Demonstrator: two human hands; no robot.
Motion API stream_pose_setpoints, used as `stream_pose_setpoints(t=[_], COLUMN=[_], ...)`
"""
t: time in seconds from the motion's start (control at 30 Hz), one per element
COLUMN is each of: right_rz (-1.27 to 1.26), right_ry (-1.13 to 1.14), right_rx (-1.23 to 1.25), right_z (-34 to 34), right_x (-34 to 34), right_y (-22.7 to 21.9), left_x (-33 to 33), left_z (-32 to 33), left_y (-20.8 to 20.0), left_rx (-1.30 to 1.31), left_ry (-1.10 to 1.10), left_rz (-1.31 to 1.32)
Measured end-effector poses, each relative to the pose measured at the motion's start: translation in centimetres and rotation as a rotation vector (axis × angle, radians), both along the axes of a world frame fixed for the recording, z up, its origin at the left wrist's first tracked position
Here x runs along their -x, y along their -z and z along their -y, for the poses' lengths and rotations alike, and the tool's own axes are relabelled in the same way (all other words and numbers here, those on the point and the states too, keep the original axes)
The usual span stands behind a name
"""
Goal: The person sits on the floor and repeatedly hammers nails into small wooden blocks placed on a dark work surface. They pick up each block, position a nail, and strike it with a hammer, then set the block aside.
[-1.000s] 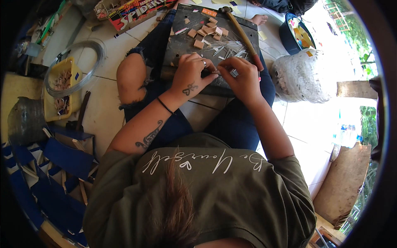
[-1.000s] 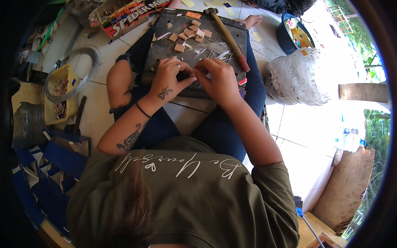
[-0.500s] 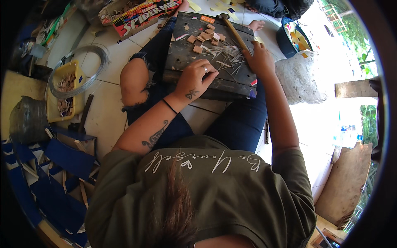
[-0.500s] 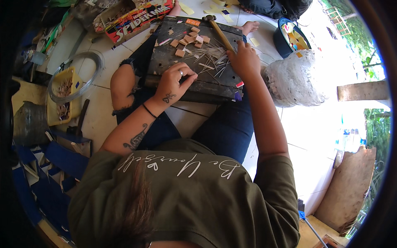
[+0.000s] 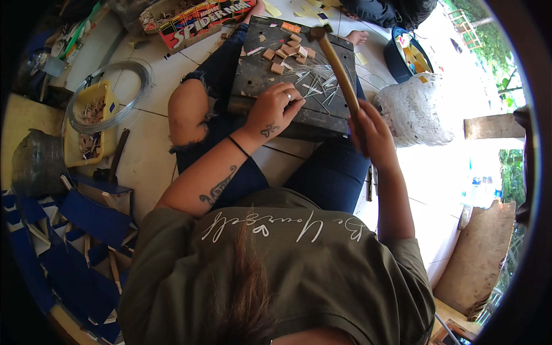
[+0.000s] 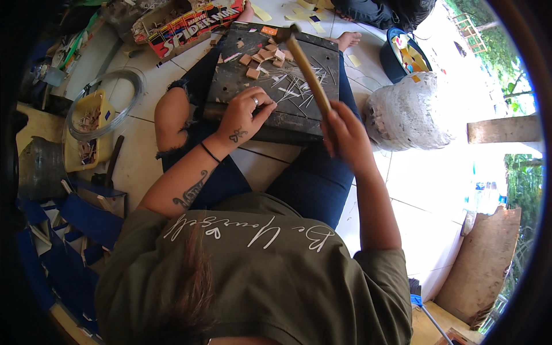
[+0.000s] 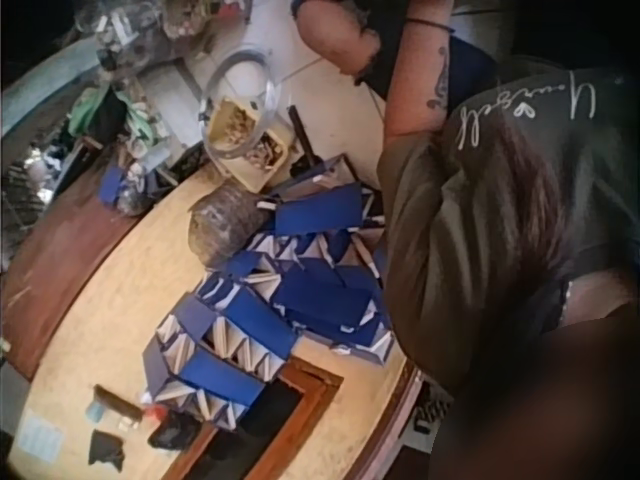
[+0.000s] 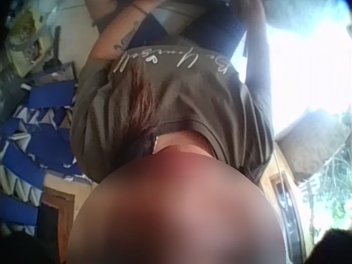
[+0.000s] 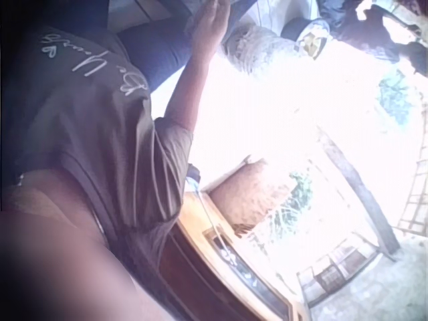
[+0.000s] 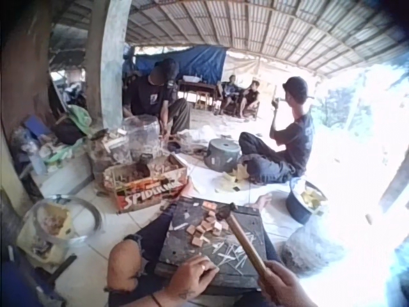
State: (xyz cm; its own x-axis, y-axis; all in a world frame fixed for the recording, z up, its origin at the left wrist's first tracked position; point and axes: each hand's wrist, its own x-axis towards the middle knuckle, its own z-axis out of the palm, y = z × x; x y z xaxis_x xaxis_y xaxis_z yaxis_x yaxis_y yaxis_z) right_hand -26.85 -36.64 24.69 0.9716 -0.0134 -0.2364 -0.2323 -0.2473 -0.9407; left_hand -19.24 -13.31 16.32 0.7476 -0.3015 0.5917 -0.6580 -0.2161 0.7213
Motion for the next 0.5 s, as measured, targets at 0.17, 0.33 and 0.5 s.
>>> stream_pose_setpoints(t=[0.17,0.33,0.5], right_rz=[0.091,0.477,0.389], right_ry=[-0.056,-0.107,-0.178], right_rx=[0.494,0.748,0.853], right_z=[-1.9,-2.5,-2.7], right_x=[7.2,8.6,8.8], right_y=[-2.8,-3.4,-3.5], left_x=[0.1,0.1,0.2], left_z=[0.0,0.1,-0.1], left_y=[0.2,0.3,0.2], left_rx=[0.009,-0.011,-0.023], left_ry=[0.021,0.001,0.003], left_rz=[-0.015,0.018,0.019])
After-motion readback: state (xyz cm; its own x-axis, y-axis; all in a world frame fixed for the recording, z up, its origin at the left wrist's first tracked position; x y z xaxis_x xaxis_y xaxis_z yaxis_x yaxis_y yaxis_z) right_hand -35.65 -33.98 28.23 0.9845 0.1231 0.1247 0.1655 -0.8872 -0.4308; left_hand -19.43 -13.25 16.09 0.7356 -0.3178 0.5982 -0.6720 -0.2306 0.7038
